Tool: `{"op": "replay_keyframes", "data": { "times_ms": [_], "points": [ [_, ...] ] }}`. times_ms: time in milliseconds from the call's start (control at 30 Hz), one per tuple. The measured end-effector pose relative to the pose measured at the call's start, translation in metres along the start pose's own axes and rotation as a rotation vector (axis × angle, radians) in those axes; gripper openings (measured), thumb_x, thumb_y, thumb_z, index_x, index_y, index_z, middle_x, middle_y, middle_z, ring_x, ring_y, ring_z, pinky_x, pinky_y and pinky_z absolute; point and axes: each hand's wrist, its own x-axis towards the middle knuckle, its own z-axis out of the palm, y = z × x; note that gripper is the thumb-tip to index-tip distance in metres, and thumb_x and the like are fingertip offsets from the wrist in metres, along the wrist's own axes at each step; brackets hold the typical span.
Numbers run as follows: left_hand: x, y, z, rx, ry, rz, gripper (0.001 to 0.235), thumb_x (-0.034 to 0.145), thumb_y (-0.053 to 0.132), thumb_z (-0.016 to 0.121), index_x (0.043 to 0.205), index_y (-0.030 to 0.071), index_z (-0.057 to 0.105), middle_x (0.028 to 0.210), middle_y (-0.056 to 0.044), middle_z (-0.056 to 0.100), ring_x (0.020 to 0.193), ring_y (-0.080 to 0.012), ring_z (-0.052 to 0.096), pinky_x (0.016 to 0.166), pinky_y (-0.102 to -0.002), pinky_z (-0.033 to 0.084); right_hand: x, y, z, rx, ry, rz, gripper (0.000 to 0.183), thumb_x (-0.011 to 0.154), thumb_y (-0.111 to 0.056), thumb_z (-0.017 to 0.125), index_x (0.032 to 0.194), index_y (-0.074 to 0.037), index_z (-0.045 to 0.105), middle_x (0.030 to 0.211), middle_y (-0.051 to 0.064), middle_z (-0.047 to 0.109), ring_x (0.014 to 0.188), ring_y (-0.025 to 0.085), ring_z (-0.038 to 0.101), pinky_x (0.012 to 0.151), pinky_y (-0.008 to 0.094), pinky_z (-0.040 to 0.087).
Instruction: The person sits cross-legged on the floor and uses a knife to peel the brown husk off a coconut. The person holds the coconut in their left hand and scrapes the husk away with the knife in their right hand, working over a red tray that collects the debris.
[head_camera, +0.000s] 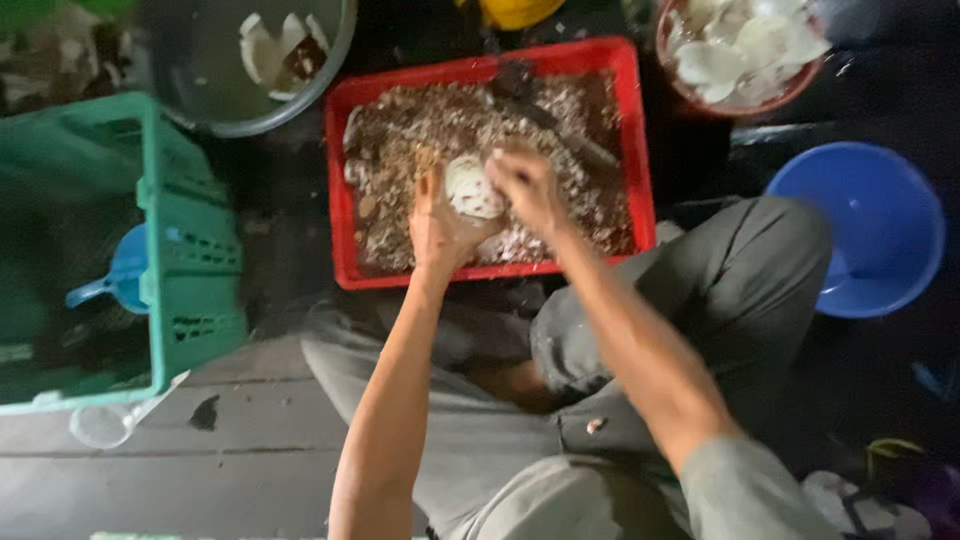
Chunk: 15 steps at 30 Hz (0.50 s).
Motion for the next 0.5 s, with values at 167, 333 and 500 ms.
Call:
{"op": "replay_keyframes", "data": {
  "times_ms": [167,333,500],
  "points": [
    [-0.016,0.002,-0.006,-0.074,-0.098,-0.144,0.133,0.052,0.043,0.095,0.157,-0.004,0.029,0.147,-0.029,0.049,0.123,-0.0413,0.061,0.100,-0.047,0.054,-0.013,0.038,0.012,-0.227,0.085,-0.191,0.025,0.101,-0.025,0.065,0.102,-0.004,0.079,0.109,0.011,0.074,0.097,0.024,0.070,0.088,0.041,0.056],
    [-0.024,-0.008,-0.001,-0.072,0.010,-0.067,0.127,0.059,0.036,0.100,0.158,-0.002,0.030,0.152,-0.031,0.045,0.127,-0.0434,0.058,0.100,-0.048,0.054,-0.026,0.038,0.017,-0.162,0.135,-0.384,0.028,0.105,-0.025,0.067,0.108,0.001,0.077,0.114,0.017,0.071,0.108,0.029,0.064,0.095,0.046,0.052],
    [0.001,-0.020,0.015,-0.071,-0.185,-0.250,0.126,0.066,0.041,0.089,0.167,0.001,0.027,0.141,-0.022,0.065,0.127,-0.0349,0.068,0.105,-0.043,0.058,-0.004,0.026,0.009,-0.112,0.103,-0.329,0.030,0.104,-0.029,0.066,0.100,-0.004,0.083,0.099,0.011,0.081,0.093,0.021,0.074,0.105,0.045,0.053]
  ]
}}
